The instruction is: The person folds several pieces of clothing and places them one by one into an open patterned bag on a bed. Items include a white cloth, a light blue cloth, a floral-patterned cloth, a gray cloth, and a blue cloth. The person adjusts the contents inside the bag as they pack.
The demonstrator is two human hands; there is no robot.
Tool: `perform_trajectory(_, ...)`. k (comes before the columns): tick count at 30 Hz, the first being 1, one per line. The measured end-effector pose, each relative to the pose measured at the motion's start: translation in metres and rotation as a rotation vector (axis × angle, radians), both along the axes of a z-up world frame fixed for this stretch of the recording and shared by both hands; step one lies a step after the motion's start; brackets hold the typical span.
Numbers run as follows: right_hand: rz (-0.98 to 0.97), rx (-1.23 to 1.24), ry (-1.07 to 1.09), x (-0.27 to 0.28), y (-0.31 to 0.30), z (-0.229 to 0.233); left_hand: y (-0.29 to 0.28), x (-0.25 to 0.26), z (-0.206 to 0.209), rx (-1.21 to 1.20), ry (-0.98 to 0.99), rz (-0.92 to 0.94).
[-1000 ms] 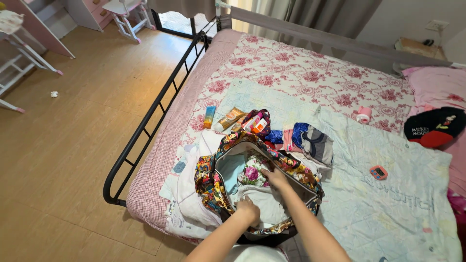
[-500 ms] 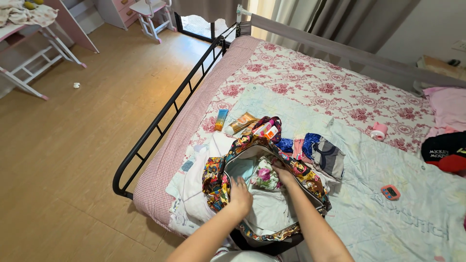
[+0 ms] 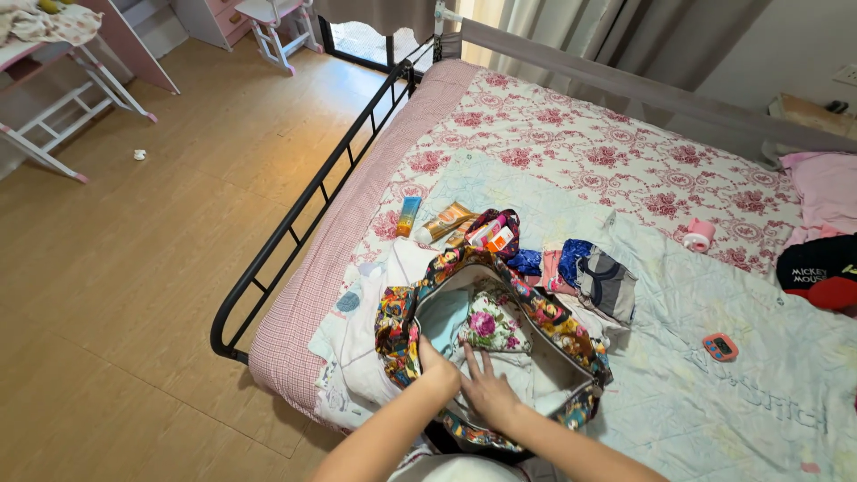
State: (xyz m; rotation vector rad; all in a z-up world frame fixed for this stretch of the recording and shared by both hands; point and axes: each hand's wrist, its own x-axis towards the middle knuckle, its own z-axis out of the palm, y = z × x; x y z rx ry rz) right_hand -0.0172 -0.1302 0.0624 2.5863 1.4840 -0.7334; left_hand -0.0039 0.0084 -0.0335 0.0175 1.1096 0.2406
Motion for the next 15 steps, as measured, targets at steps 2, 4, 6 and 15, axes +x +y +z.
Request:
perform_trajectory(2,-0.041,-0.083,-0.022,-0.006,0.002,0.000,0.002,-0.004,0.002,-0.051,0.014,0.022)
perform_trajectory(4,-0.050,-0.184,-0.005,-0.004,-0.001,-0.001,0.002,-0.012,0.003,-0.076,-0.001,0.061)
perform_trajectory(6,-0.088,-0.257,0.004,0.009,0.000,-0.005,0.003,-0.018,0.003,-0.001,-0.100,0.107)
perform_trajectory(15,-0.004,-0.060,0.012,0.025,0.000,-0.007,0.015,-0.016,-0.001,0.026,-0.098,0.259)
